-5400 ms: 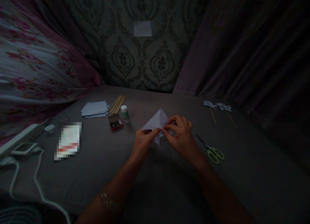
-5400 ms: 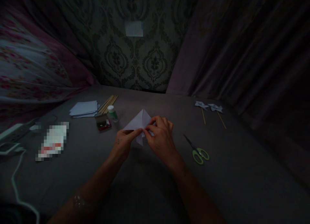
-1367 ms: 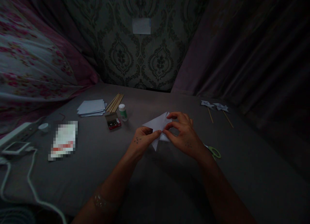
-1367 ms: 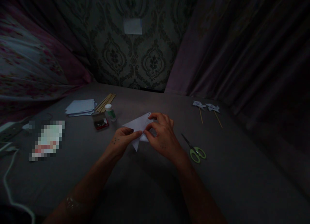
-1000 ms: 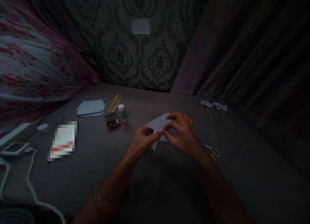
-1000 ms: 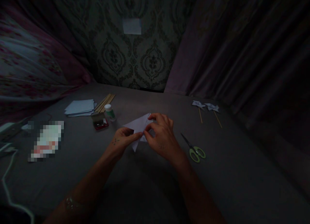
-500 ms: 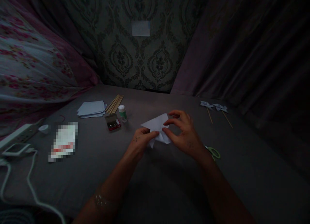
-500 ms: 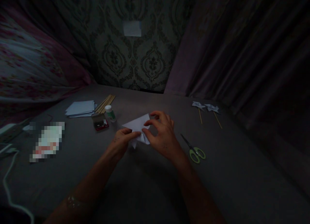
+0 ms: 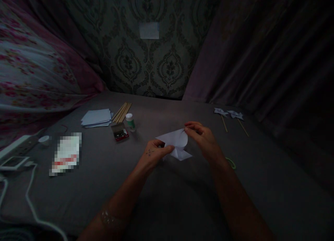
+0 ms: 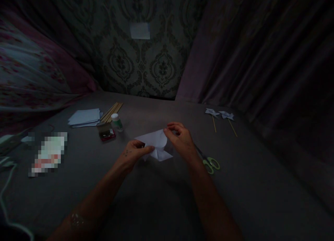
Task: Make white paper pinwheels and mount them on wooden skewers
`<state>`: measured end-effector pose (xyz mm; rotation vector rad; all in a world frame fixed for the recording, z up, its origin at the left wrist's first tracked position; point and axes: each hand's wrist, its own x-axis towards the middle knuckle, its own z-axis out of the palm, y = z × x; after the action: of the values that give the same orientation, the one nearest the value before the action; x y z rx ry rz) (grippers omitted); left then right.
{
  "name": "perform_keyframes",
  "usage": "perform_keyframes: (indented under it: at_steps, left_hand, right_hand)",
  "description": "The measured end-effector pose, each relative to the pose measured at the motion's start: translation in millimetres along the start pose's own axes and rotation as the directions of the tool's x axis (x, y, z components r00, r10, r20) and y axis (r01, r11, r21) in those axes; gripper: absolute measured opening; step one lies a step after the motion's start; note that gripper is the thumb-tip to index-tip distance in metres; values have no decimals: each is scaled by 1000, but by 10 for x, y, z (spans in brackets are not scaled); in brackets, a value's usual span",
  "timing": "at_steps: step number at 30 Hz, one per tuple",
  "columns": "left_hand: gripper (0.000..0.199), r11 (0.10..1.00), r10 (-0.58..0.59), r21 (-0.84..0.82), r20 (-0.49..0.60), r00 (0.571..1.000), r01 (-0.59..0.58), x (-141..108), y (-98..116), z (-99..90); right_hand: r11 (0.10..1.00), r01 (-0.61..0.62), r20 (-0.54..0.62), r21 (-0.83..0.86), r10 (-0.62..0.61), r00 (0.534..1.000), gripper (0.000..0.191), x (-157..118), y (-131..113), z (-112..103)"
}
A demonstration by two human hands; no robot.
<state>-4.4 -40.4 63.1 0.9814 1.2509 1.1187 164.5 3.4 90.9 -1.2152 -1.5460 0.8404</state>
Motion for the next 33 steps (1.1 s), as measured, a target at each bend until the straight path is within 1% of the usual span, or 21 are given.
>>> perform_keyframes:
  at_steps: [4,8,13,16,19,23,27,29,31,33]
  left_hand:
    - [18,999,-26,-28,68,997,28,-18,17,5]
    - [15,996,-84,-31,110,990,88,-28,34,14]
    - [14,991,-130,-36,47,990,131,6,16,-3]
    - [16,987,-152,-50,-6,988,152,32,-9,-21]
    - [19,988,-156,-26,-50,987,155,41,-25,-33]
    - [21,990,-142,-8,-56,988,142,32,-18,-29]
    - [17,984,-175,18,-53,983,176,29,-14,-25]
    - [17,983,-173,48,-52,983,176,29,-19,-24]
    - [19,982,-162,89,-56,985,167,24,-17,-16]
    - [22,979,-152,131,-60,987,158,13,-2,-1]
  right_hand:
    - [998,49,-24,-48,-50,998,14,6,50,15]
    - [980,153,-30,-128,-158,987,7,5,68,29]
    - [903,343,19,-259,-350,937,6,-44,-21,17]
    - [840,408,47,-358,-420,906,4,-95,-98,8]
    - [771,437,59,-463,-465,883,3,-137,-154,10]
    - [667,478,100,-572,-522,847,3,-166,-178,22]
    - [558,517,164,-649,-561,811,10,-193,-187,43]
    - [517,532,196,-671,-568,800,12,-206,-189,62]
    - [512,535,203,-672,-568,798,11,-210,-181,85]
    - [559,516,170,-649,-555,815,8,-201,-161,103]
